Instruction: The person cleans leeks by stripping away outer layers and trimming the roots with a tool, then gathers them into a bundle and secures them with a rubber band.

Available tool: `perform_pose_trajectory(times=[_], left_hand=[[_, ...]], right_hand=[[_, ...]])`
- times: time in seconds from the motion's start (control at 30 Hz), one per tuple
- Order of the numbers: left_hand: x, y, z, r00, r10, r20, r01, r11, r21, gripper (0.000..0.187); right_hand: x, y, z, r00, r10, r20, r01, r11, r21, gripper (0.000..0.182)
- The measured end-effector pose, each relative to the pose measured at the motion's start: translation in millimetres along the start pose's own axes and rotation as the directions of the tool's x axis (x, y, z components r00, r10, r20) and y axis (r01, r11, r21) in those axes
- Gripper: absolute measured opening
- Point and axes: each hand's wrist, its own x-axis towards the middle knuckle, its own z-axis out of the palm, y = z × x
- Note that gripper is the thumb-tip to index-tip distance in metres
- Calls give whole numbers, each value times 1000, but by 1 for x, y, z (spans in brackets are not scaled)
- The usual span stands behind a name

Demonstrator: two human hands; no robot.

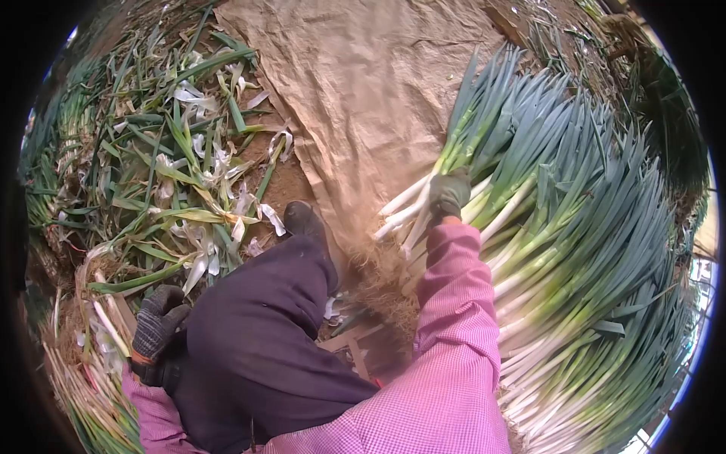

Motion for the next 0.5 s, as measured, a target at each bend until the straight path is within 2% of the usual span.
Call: perform_pose_trajectory(times=[0.03, 0.07, 0.1, 0.17, 0.2, 0.27, 0.3, 0.37, 0.4, 0.43, 0.5], left_hand=[[1, 18, -5, 991, -129, 33, 130, 990, -62, 24], [2, 16, -4, 992, -126, 31, 128, 990, -58, 23], [2, 11, -2, 992, -124, 28, 125, 991, -54, 23], [3, 0, 0, 990, -121, 68, 124, 991, -42, 19], [3, 2, 2, 989, -129, 69, 133, 990, -53, 19], [2, 11, 0, 987, -141, 75, 146, 987, -67, 18], [2, 12, 0, 983, -170, 73, 174, 983, -62, 19], [4, 9, 1, 987, -154, 49, 158, 984, -77, 19], [4, 9, 2, 988, -150, 42, 153, 985, -83, 19], [4, 10, 3, 985, -171, 24, 172, 979, -110, 20], [9, 12, 4, 984, -162, 75, 164, 986, -14, 19]], right_hand=[[-13, -17, 3, 999, -12, -41, 7, 992, -123, 40], [-21, -27, 6, 997, -29, -77, 9, 969, -246, 45], [-19, -38, 12, 994, 105, 42, -96, 980, -175, 51], [-15, -50, 18, 968, 244, 52, -243, 970, -27, 49], [-10, -55, 17, 963, 264, 48, -260, 962, -85, 52], [20, -39, 38, 976, 184, 116, -172, 979, -107, 51], [39, -25, 55, 991, 53, 122, -47, 997, -53, 46], [51, -22, 55, 971, -3, 239, -34, 988, 151, 32], [55, -18, 55, 955, -38, 295, -39, 968, 249, 30], [58, -13, 56, 933, -139, 332, -10, 913, 408, 36], [53, -16, 42, 885, 38, 465, -305, 800, 516, 36]])
